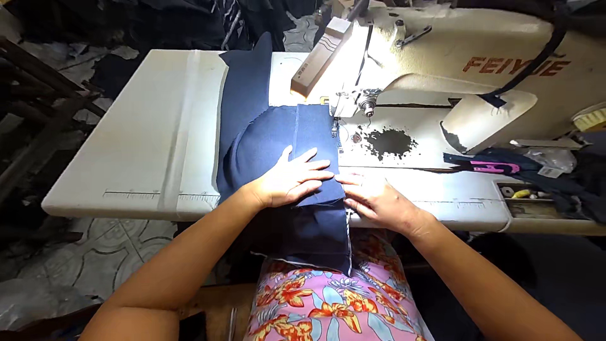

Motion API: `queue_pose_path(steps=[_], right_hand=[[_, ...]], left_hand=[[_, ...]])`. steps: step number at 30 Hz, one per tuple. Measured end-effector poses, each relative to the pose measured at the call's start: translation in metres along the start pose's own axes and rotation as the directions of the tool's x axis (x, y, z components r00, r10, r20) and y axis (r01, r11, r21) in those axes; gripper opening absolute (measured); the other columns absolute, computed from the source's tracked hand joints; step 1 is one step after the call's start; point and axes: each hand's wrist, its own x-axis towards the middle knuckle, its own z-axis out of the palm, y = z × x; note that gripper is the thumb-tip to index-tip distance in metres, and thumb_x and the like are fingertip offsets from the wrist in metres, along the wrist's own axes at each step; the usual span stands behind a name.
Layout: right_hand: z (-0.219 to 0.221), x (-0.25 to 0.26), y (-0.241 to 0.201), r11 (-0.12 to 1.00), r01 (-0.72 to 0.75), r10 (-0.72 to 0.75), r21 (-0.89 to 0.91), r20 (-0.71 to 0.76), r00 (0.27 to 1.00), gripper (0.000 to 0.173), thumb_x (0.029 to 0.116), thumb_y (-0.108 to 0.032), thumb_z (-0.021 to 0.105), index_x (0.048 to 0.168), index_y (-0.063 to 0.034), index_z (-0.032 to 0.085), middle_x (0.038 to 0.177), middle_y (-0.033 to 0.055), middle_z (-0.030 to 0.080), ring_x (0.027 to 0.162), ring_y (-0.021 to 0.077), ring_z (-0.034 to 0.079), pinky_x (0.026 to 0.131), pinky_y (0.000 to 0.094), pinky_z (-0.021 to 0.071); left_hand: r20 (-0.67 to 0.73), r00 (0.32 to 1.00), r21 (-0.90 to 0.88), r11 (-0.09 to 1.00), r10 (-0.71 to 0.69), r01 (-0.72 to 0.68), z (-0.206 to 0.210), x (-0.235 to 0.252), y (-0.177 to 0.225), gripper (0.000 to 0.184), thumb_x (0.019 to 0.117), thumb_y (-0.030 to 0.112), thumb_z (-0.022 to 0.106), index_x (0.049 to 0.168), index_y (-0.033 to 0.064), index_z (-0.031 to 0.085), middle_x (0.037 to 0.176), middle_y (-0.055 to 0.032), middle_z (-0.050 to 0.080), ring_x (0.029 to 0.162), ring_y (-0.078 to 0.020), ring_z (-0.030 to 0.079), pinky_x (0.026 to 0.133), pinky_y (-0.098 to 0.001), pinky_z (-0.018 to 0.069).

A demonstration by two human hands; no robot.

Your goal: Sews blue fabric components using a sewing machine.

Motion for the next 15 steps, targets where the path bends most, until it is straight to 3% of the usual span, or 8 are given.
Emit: queue_pose_path(steps=[5,10,15], right_hand=[[-0.001,0.007,0.012,1.000,-0.017,0.017,0.015,-0.008,1.000,0.036,0.1017,-0.030,0.052,0.116,-0.0102,0.078,0.135,0.0067,0.069,0.128,0.0274,0.062,0.107,0.0540,0.0451],[-0.005,0.023,0.028,1.000,-0.006,0.006,-0.005,0.020,1.000,0.036,0.1018,-0.029,0.051,0.115,-0.0088,0.077,0.135,0.0076,0.068,0.132,0.0290,0.058,0.111,0.0538,0.0413],[-0.005,0.031,0.035,1.000,-0.014,0.014,-0.003,0.018,1.000,0.035,0.0986,-0.018,0.048,0.115,-0.0088,0.078,0.134,0.0071,0.069,0.130,0.0292,0.060,0.109,0.0543,0.0426]], left_hand=[[0.030,0.999,0.055,0.998,-0.020,0.018,0.002,0.009,-0.012,0.048,0.1025,0.039,0.045,0.145,0.0244,0.061,0.155,0.0010,0.052,0.154,-0.0328,0.030,0.113,-0.0803,0.0085],[0.053,0.998,0.077,0.997,-0.031,0.027,-0.006,0.025,-0.029,0.048,0.1028,0.042,0.043,0.146,0.0276,0.060,0.157,0.0016,0.050,0.154,-0.0330,0.030,0.113,-0.0805,0.0095],[0.069,0.997,0.079,0.997,-0.019,0.013,-0.011,0.032,-0.040,0.047,0.1029,0.042,0.045,0.145,0.0286,0.061,0.157,0.0016,0.051,0.154,-0.0330,0.031,0.113,-0.0798,0.0107]])
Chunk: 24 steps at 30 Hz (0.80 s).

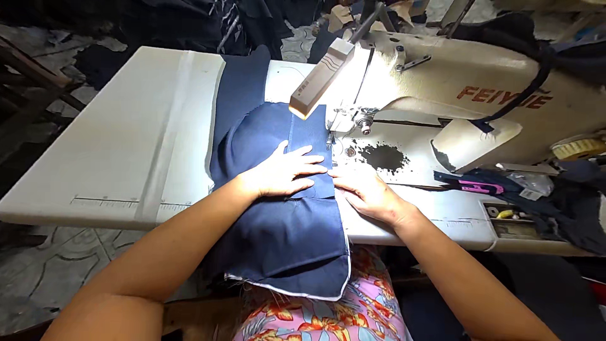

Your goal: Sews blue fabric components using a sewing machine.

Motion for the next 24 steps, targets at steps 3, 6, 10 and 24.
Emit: queue_pose_path(steps=[3,6,10,24], right_hand=[[0.000,0.010,0.005,0.999,-0.042,0.042,-0.022,0.007,0.999,0.037,0.0993,-0.018,0.046,0.118,-0.0089,0.077,0.137,0.0076,0.067,0.131,0.0296,0.060,0.110,0.0549,0.0409],[0.003,0.017,0.010,0.999,-0.048,0.048,-0.009,-0.041,0.998,0.034,0.0966,-0.014,0.049,0.112,-0.0056,0.078,0.132,0.0102,0.069,0.125,0.0311,0.061,0.107,0.0547,0.0424],[0.009,0.016,0.012,0.998,-0.055,0.055,0.010,-0.094,0.994,0.035,0.0971,-0.014,0.048,0.113,-0.0078,0.078,0.132,0.0086,0.070,0.126,0.0297,0.061,0.110,0.0521,0.0411],[0.010,0.015,0.013,0.999,-0.022,0.026,0.025,-0.135,0.991,0.034,0.0931,-0.010,0.049,0.108,-0.0021,0.078,0.129,0.0146,0.070,0.120,0.0367,0.063,0.104,0.0583,0.0433]], left_hand=[[0.014,1.000,-0.004,1.000,-0.019,0.019,-0.005,0.009,-0.010,0.047,0.1033,0.040,0.047,0.147,0.0262,0.059,0.158,0.0006,0.049,0.154,-0.0331,0.030,0.114,-0.0795,0.0097],[0.017,1.000,-0.001,1.000,-0.011,0.011,-0.010,0.018,-0.018,0.045,0.1032,0.040,0.047,0.144,0.0263,0.062,0.158,0.0003,0.049,0.154,-0.0333,0.030,0.114,-0.0801,0.0090],[-0.014,0.996,0.072,0.993,-0.088,0.089,-0.017,0.000,0.003,0.044,0.1064,0.036,0.046,0.146,0.0222,0.060,0.160,-0.0065,0.046,0.152,-0.0361,0.033,0.117,-0.0750,0.0136],[0.329,0.379,-0.566,0.141,-0.865,0.812,0.057,-0.225,0.087,0.044,0.0890,0.008,0.076,0.128,0.0008,0.056,0.084,-0.0058,0.067,0.064,-0.0108,0.061,0.059,-0.0286,0.0527]])
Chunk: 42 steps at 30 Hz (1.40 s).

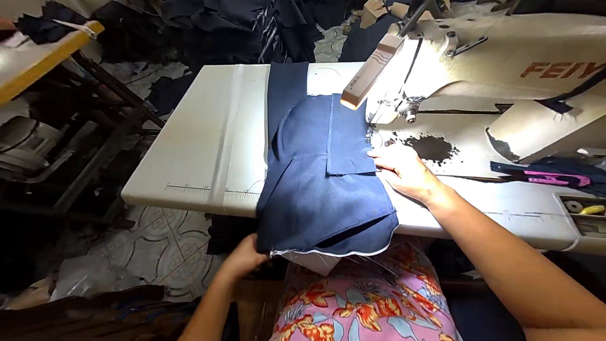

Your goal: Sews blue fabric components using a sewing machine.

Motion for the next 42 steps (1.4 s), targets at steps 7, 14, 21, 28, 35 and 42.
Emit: queue_pose_path(steps=[7,14,21,28,35,42], right_hand=[[0.002,-0.002,0.010,1.000,0.006,-0.006,0.013,0.017,1.000,0.037,0.0963,-0.010,0.045,0.114,-0.0033,0.077,0.134,0.0119,0.069,0.126,0.0348,0.061,0.108,0.0577,0.0404],[0.000,0.001,0.004,1.000,-0.005,0.005,-0.012,0.046,0.999,0.037,0.0980,-0.007,0.046,0.117,-0.0037,0.077,0.136,0.0109,0.068,0.126,0.0364,0.061,0.107,0.0594,0.0412],[0.002,0.000,0.008,1.000,0.005,-0.004,-0.020,0.024,1.000,0.035,0.0970,-0.009,0.047,0.112,-0.0026,0.078,0.134,0.0114,0.069,0.126,0.0351,0.062,0.108,0.0585,0.0425],[0.001,0.001,0.001,1.000,-0.001,0.001,0.005,-0.006,1.000,0.032,0.0978,-0.011,0.049,0.108,-0.0030,0.079,0.130,0.0134,0.071,0.124,0.0356,0.063,0.107,0.0582,0.0437],[0.003,-0.004,0.003,1.000,-0.021,0.021,-0.007,-0.052,0.998,0.033,0.0938,-0.013,0.052,0.110,-0.0059,0.080,0.119,0.0162,0.071,0.118,0.0365,0.062,0.105,0.0560,0.0438],[0.005,-0.006,0.009,1.000,-0.001,0.004,0.028,-0.097,0.995,0.029,0.0908,-0.013,0.054,0.099,-0.0054,0.081,0.110,0.0153,0.073,0.110,0.0351,0.065,0.099,0.0549,0.0472]], left_hand=[[-0.107,0.993,0.432,0.902,0.044,0.007,-0.112,-0.021,0.087,0.016,0.1014,0.003,0.058,0.113,-0.0027,0.067,0.086,-0.0164,0.068,0.072,-0.0237,0.066,0.070,-0.0440,0.0573],[-0.563,0.292,0.746,0.628,0.773,-0.224,-0.200,-0.006,0.201,0.049,0.1043,0.005,0.040,0.152,-0.0056,0.037,0.155,-0.0354,0.036,0.147,-0.0500,0.035,0.121,-0.0603,0.0264],[-0.056,0.440,0.758,0.325,0.896,-0.565,0.041,0.022,0.197,0.048,0.1017,0.031,0.058,0.134,-0.0035,0.063,0.140,-0.0230,0.061,0.132,-0.0385,0.058,0.110,-0.0532,0.0454],[-0.096,0.482,0.796,0.358,0.871,-0.488,0.051,0.037,0.178,0.034,0.0886,0.026,0.078,0.094,-0.0070,0.071,0.093,-0.0230,0.068,0.092,-0.0395,0.069,0.076,-0.0516,0.0574],[0.113,0.359,0.700,0.183,0.926,-0.691,0.062,0.097,0.216,0.033,0.0855,0.012,0.073,0.113,-0.0059,0.070,0.105,-0.0230,0.071,0.103,-0.0390,0.070,0.089,-0.0535,0.0557],[0.067,0.429,0.559,0.322,0.901,-0.764,0.058,0.108,0.213,0.016,0.0841,0.008,0.063,0.093,-0.0023,0.069,0.106,-0.0203,0.070,0.105,-0.0349,0.067,0.090,-0.0514,0.0532]])
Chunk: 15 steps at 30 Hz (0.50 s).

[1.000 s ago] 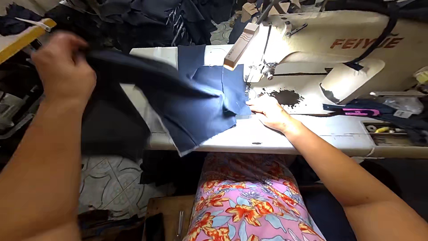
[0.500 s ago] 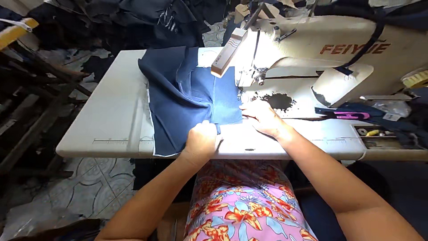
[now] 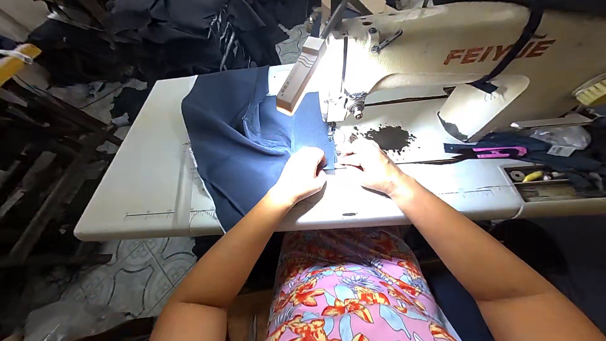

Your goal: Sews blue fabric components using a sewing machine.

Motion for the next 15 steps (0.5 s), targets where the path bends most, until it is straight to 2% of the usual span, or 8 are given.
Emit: queue_pose_path(steps=[2,4,6,11,15], right_hand=[[0.000,0.000,0.001,1.000,0.007,-0.007,0.006,0.000,1.000,0.029,0.0911,-0.013,0.054,0.099,-0.0057,0.081,0.109,0.0145,0.073,0.110,0.0341,0.065,0.099,0.0537,0.0473],[0.000,0.001,0.000,1.000,0.011,-0.011,0.008,-0.002,1.000,0.028,0.0914,-0.013,0.055,0.099,-0.0058,0.081,0.108,0.0138,0.073,0.109,0.0333,0.065,0.097,0.0537,0.0474],[-0.001,0.001,0.000,1.000,0.006,-0.006,0.007,0.000,1.000,0.028,0.0915,-0.014,0.055,0.098,-0.0053,0.081,0.108,0.0140,0.073,0.109,0.0334,0.065,0.097,0.0539,0.0472],[-0.001,0.001,-0.002,1.000,-0.021,0.021,0.003,0.018,1.000,0.028,0.0920,-0.013,0.055,0.101,-0.0045,0.081,0.109,0.0143,0.072,0.109,0.0327,0.064,0.099,0.0529,0.0467],[-0.003,0.002,-0.005,0.999,-0.040,0.040,0.004,0.025,0.999,0.028,0.0911,-0.012,0.055,0.101,-0.0044,0.081,0.109,0.0137,0.072,0.109,0.0316,0.064,0.098,0.0510,0.0475]], left_hand=[[-0.007,0.999,0.019,0.999,0.045,-0.045,0.004,-0.001,-0.003,0.026,0.0846,0.010,0.063,0.106,-0.0017,0.071,0.112,-0.0199,0.070,0.111,-0.0357,0.065,0.094,-0.0504,0.0519],[-0.025,0.993,0.031,0.993,0.117,-0.116,0.010,-0.003,-0.008,0.029,0.0907,0.007,0.060,0.114,-0.0029,0.074,0.125,-0.0203,0.069,0.120,-0.0371,0.063,0.104,-0.0495,0.0483],[-0.054,0.986,0.032,0.988,0.156,-0.154,0.013,-0.004,-0.008,0.028,0.0940,0.005,0.058,0.114,-0.0036,0.075,0.127,-0.0204,0.070,0.123,-0.0384,0.064,0.108,-0.0498,0.0464],[-0.047,0.984,0.051,0.984,0.172,-0.170,0.015,-0.002,-0.001,0.025,0.0936,0.002,0.058,0.111,-0.0060,0.074,0.119,-0.0214,0.072,0.115,-0.0400,0.067,0.100,-0.0510,0.0509],[-0.029,0.983,0.102,0.978,0.183,-0.180,0.018,-0.003,-0.001,0.026,0.0949,0.003,0.057,0.113,-0.0046,0.074,0.122,-0.0204,0.071,0.119,-0.0392,0.066,0.103,-0.0510,0.0498]])
